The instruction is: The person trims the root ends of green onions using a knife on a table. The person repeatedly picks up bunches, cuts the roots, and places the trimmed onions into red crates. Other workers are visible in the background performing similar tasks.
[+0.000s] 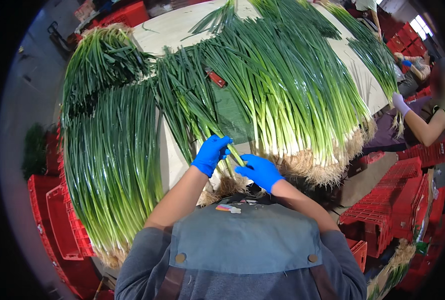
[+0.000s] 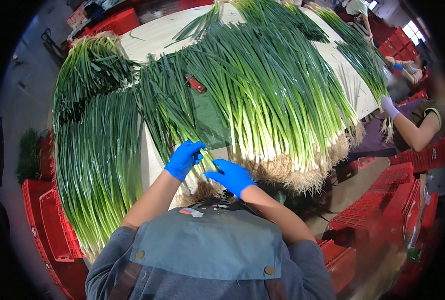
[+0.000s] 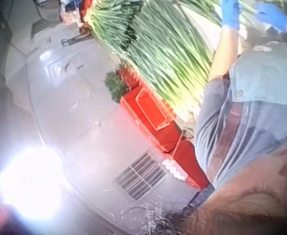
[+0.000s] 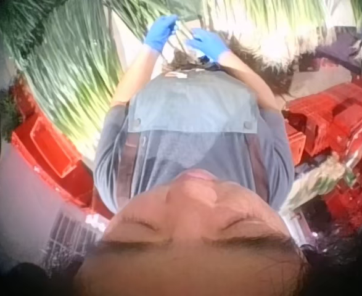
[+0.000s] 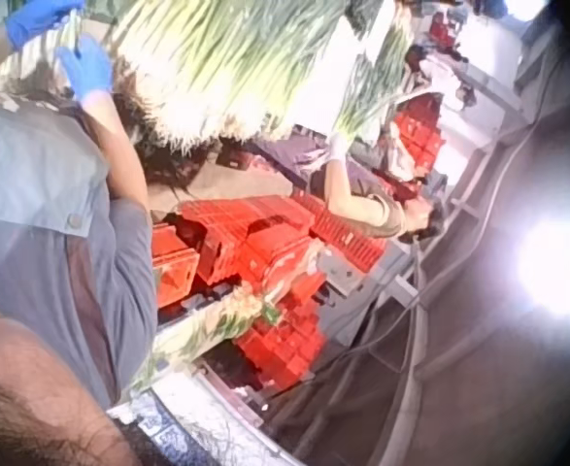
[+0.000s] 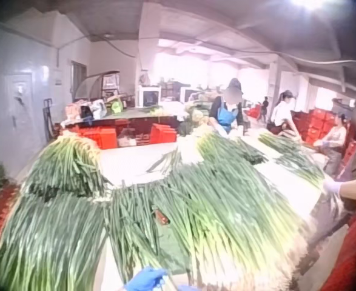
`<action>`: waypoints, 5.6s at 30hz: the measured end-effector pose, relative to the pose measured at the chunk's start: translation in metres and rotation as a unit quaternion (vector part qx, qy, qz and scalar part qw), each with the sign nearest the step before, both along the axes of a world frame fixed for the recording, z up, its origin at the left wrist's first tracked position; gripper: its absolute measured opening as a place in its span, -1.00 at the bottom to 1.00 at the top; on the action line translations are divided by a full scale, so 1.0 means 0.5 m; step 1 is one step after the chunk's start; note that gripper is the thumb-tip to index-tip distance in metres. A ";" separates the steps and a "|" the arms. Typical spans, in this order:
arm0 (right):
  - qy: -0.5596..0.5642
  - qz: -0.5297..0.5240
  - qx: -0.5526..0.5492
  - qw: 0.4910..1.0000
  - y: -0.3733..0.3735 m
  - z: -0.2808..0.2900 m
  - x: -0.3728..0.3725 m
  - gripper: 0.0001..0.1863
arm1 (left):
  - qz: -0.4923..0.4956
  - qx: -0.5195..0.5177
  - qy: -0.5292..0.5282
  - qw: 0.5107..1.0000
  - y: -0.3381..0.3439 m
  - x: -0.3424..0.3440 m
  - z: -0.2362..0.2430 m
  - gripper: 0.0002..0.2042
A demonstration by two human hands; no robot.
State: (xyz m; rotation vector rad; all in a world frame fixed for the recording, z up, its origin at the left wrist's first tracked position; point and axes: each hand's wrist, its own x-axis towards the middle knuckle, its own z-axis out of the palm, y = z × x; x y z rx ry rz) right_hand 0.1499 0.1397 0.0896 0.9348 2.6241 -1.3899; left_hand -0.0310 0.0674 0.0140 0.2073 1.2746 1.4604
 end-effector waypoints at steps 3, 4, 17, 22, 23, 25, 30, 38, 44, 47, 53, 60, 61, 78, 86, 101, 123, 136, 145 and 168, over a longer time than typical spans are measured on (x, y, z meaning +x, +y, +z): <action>-0.014 -0.046 -0.050 0.998 -0.005 -0.076 -0.043 -0.60 | 0.065 -0.023 -0.006 0.998 -0.007 0.005 -0.001 -0.86; -0.014 -0.037 -0.033 0.999 -0.001 -0.081 -0.045 -0.60 | 0.073 -0.022 -0.009 0.997 -0.011 0.007 -0.003 -0.86; 0.218 -0.173 -0.127 0.952 0.023 -0.060 0.002 -0.72 | 0.129 0.008 -0.033 0.991 -0.009 0.004 -0.013 -0.85; 0.145 -0.056 -0.137 0.978 0.056 -0.038 0.083 -0.70 | 0.133 0.005 -0.012 0.991 -0.002 -0.005 0.003 -0.85; 0.116 -0.039 -0.091 0.988 0.061 -0.027 0.104 -0.67 | 0.148 0.001 0.006 0.989 -0.003 -0.013 -0.003 -0.85; 0.115 0.019 0.061 0.991 0.092 -0.061 0.184 -0.65 | 0.190 0.015 0.027 0.981 -0.011 -0.045 -0.028 -0.86; -0.185 0.034 0.100 0.977 0.152 -0.079 0.399 -0.54 | 0.111 -0.107 0.142 0.978 -0.057 -0.110 -0.006 -0.83; -0.001 0.126 0.142 0.982 0.043 -0.107 0.086 -0.35 | 0.043 -0.200 0.257 0.944 -0.083 -0.084 -0.074 -0.65; -0.098 0.073 0.114 0.986 0.028 -0.218 -0.057 -0.57 | 0.094 -0.171 0.234 0.952 -0.120 -0.083 -0.068 -0.44; 0.029 0.044 -0.090 0.995 0.008 -0.158 -0.094 -0.65 | 0.102 -0.159 0.281 0.941 -0.160 -0.078 -0.073 -0.35; -0.064 0.183 0.001 0.981 -0.058 -0.174 -0.196 -0.45 | 0.151 -0.135 0.567 0.798 -0.205 -0.038 -0.048 -0.38; -0.048 0.165 0.123 0.977 -0.076 -0.198 -0.160 -0.37 | 0.119 -0.218 0.407 0.879 -0.274 -0.008 -0.124 -0.31; -0.065 0.169 0.133 0.974 -0.091 -0.190 -0.168 -0.39 | 0.103 -0.233 0.390 0.885 -0.268 -0.005 -0.116 -0.31; -0.037 0.024 -0.448 0.893 -0.046 -0.225 -0.193 -0.72 | 0.086 0.042 -0.089 0.991 -0.235 -0.040 -0.085 -0.79; -0.128 0.292 -0.063 0.946 -0.076 -0.157 -0.168 -0.53 | 0.096 0.073 -0.020 0.992 -0.226 0.031 -0.078 -0.73; -0.112 0.059 0.152 0.980 -0.049 -0.217 -0.164 -0.04 | 0.104 -0.064 0.053 0.991 -0.225 -0.015 -0.134 -0.74; -0.062 0.066 -0.475 0.875 -0.040 -0.167 -0.162 -0.69 | 0.095 0.024 0.030 0.995 -0.207 0.010 -0.039 -0.60; -0.088 -0.029 -0.689 0.719 -0.047 -0.241 -0.117 -0.49 | 0.087 0.030 -0.128 0.987 -0.246 0.010 -0.095 -0.65; -0.003 0.023 -0.542 0.840 -0.042 -0.283 -0.086 -0.41 | 0.190 -0.185 0.693 0.670 -0.251 0.023 0.031 -0.57; 0.072 -0.069 0.371 0.923 0.217 -0.066 0.019 -0.51 | -0.268 -0.085 0.759 0.587 -0.122 0.032 -0.061 -0.62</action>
